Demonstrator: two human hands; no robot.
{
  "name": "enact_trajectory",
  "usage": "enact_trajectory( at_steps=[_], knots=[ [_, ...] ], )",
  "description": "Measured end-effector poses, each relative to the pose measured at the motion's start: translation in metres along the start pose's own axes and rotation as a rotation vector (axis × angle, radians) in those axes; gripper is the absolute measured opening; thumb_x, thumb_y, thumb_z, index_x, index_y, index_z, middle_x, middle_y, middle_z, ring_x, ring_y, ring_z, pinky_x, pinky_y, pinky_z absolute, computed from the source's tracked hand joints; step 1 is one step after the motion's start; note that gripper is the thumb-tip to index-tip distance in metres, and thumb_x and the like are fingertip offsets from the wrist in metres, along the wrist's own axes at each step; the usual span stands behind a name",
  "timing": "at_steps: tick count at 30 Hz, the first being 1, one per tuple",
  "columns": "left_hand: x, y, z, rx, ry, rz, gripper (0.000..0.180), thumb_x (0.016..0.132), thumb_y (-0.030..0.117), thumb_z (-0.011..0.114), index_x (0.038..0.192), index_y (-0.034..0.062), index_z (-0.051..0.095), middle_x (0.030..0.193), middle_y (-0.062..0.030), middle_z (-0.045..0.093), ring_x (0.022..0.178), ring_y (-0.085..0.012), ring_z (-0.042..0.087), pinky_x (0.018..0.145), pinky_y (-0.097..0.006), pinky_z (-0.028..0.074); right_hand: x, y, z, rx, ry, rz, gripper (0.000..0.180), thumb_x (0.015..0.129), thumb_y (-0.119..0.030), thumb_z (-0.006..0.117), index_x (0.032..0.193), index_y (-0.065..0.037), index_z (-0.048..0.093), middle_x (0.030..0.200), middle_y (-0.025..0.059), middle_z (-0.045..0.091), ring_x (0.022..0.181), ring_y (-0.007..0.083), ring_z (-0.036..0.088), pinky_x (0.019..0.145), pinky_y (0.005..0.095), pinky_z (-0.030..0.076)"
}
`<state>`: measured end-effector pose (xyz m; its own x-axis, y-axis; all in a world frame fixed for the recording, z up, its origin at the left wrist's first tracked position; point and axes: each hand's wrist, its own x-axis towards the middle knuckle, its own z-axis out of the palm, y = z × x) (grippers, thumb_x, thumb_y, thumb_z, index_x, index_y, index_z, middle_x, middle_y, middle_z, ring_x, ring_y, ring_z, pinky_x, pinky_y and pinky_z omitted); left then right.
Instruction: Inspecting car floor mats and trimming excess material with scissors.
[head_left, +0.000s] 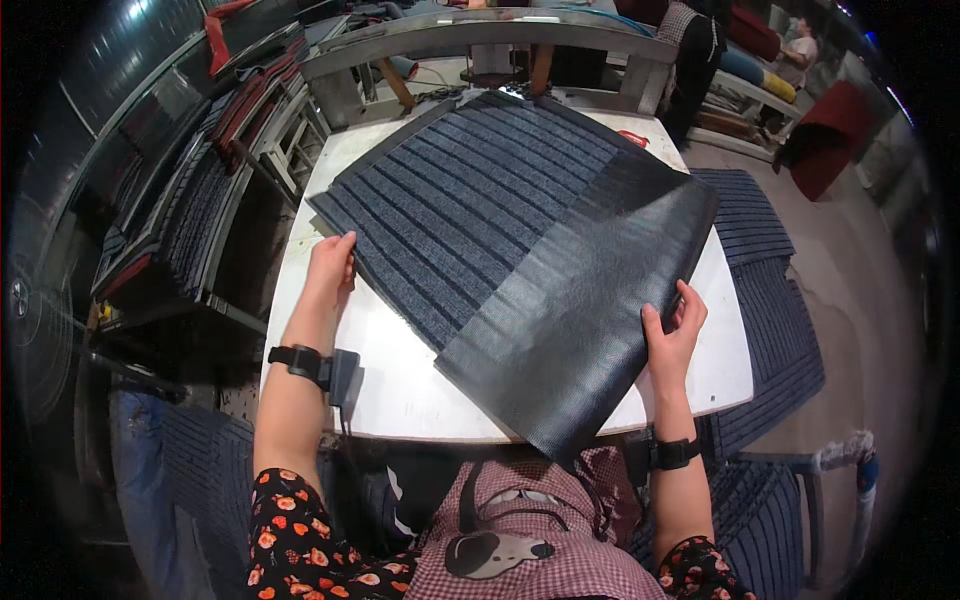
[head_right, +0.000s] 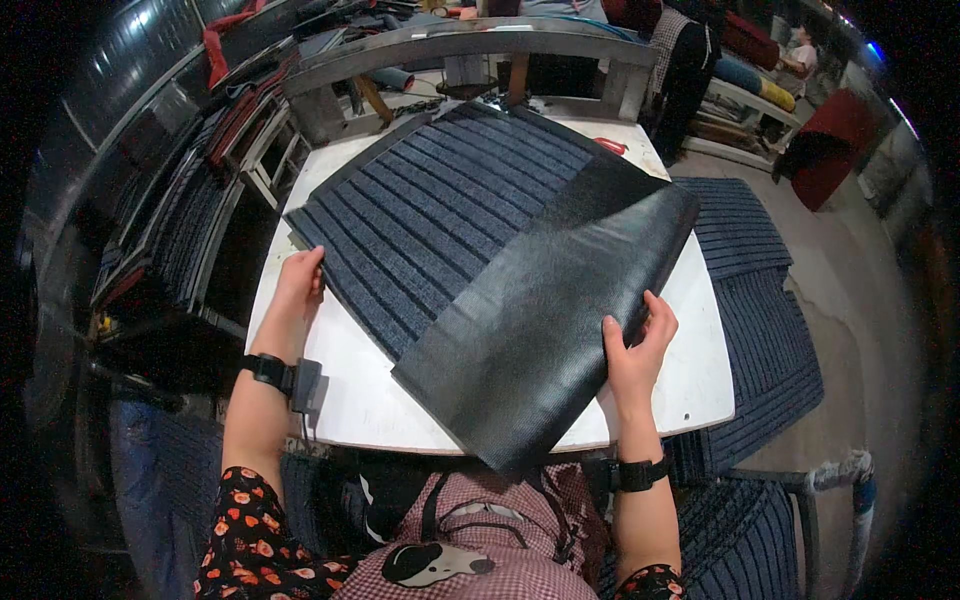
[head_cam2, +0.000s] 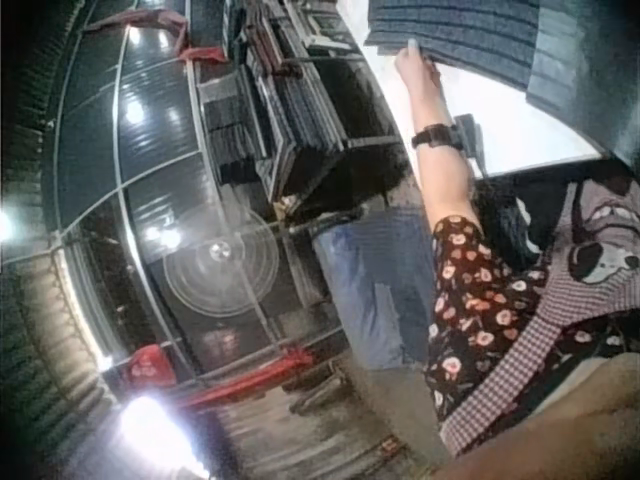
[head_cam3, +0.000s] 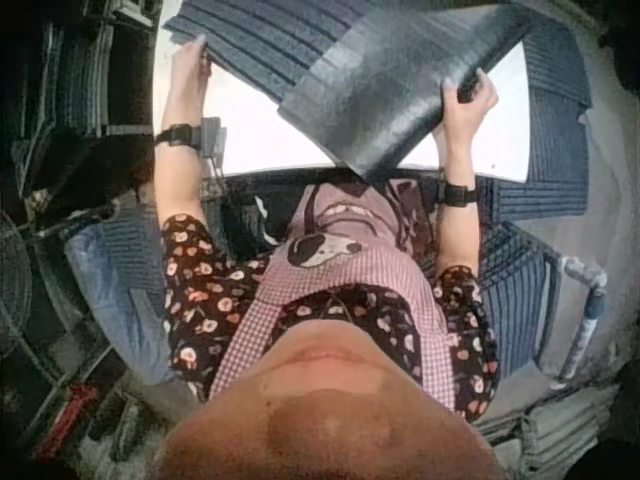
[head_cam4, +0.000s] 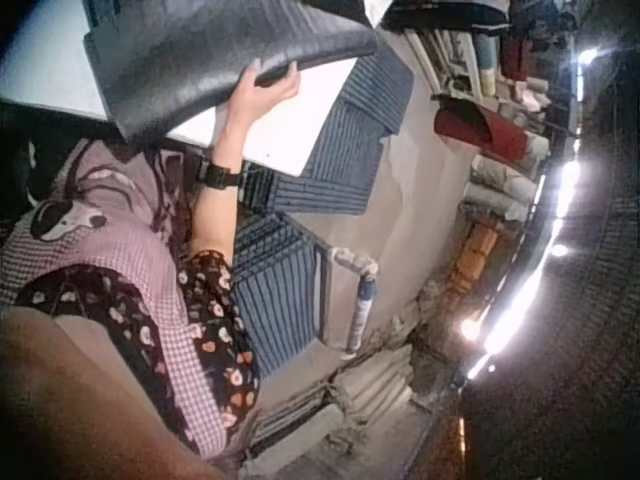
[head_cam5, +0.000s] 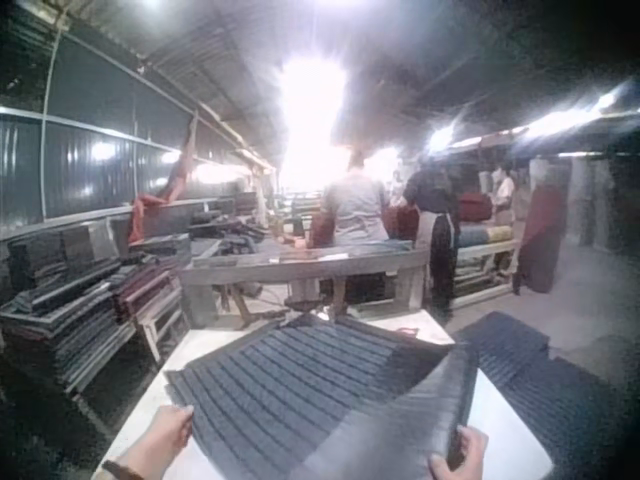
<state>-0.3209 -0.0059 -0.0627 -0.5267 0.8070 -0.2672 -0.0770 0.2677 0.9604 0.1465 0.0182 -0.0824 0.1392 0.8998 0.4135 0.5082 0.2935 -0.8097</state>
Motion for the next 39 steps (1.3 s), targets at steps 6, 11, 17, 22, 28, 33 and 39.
enact_trajectory(
  at_steps=[6,11,17,22,28,33,39],
  knots=[
    [0.027,-0.030,-0.009,0.734,0.343,0.610,0.032,0.082,0.025,0.057,0.066,-0.0013,0.047,0.058,-0.0138,0.049,0.058,-0.0199,0.050,0.054,-0.035,0.039,0.003,-0.007,0.006,0.025,-0.008,0.029,0.054,0.076,-0.017,0.064,0.123,-0.005,0.040,0.121,0.0132,0.035,0.112,0.0251,0.039,0.093,0.0362,0.034],
    [0.019,-0.022,0.016,0.062,0.251,0.455,0.028,0.082,0.010,0.057,0.105,0.0017,0.043,0.067,-0.0050,0.051,0.061,-0.0126,0.050,0.051,-0.028,0.038,0.008,-0.010,0.009,0.039,-0.004,0.043,0.055,0.076,-0.018,0.064,0.123,-0.006,0.039,0.121,0.0134,0.035,0.112,0.0252,0.039,0.093,0.0365,0.034],
    [0.015,-0.024,0.004,-0.056,0.163,0.484,0.045,0.084,0.002,0.054,0.126,0.0032,0.039,0.065,0.0017,0.043,0.056,-0.0062,0.041,0.048,-0.021,0.034,0.005,-0.011,0.005,-0.015,-0.044,0.068,0.056,0.077,-0.020,0.062,0.125,-0.006,0.038,0.125,0.0152,0.033,0.115,0.0272,0.037,0.095,0.0388,0.032],
    [0.007,-0.025,0.003,0.037,0.200,0.442,0.015,0.083,0.003,0.056,0.098,0.0000,0.058,0.065,0.0064,0.039,0.055,-0.0022,0.033,0.048,-0.018,0.026,-0.001,-0.015,0.005,-0.034,-0.085,0.102,0.057,0.080,-0.021,0.059,0.129,-0.006,0.035,0.131,0.0169,0.030,0.121,0.0296,0.031,0.099,0.0420,0.029],
    [0.015,-0.027,0.002,0.136,0.198,0.488,0.015,0.084,0.003,0.055,0.099,0.0011,0.058,0.063,0.0073,0.037,0.055,-0.0014,0.033,0.049,-0.017,0.026,0.000,-0.017,0.003,-0.077,-0.097,0.089,0.057,0.083,-0.024,0.054,0.132,-0.006,0.031,0.134,0.0183,0.027,0.124,0.0318,0.029,0.100,0.0452,0.026],
    [0.013,-0.021,0.008,0.136,0.183,0.482,0.013,0.084,0.003,0.055,0.097,0.0006,0.058,0.063,0.0072,0.038,0.054,-0.0016,0.033,0.048,-0.017,0.027,0.001,-0.013,0.008,-0.059,-0.067,0.075,0.055,0.084,-0.024,0.054,0.131,-0.006,0.032,0.132,0.0179,0.028,0.124,0.0312,0.028,0.101,0.0451,0.025],
    [0.013,-0.023,0.003,-0.075,0.148,0.514,0.029,0.084,0.004,0.055,0.112,0.0005,0.048,0.061,0.0050,0.039,0.052,-0.0034,0.037,0.046,-0.018,0.030,0.005,-0.009,0.014,0.267,0.048,0.210,0.051,0.085,-0.016,0.057,0.128,0.000,0.033,0.121,0.0165,0.037,0.110,0.0238,0.041,0.094,0.0336,0.035]
  ],
)
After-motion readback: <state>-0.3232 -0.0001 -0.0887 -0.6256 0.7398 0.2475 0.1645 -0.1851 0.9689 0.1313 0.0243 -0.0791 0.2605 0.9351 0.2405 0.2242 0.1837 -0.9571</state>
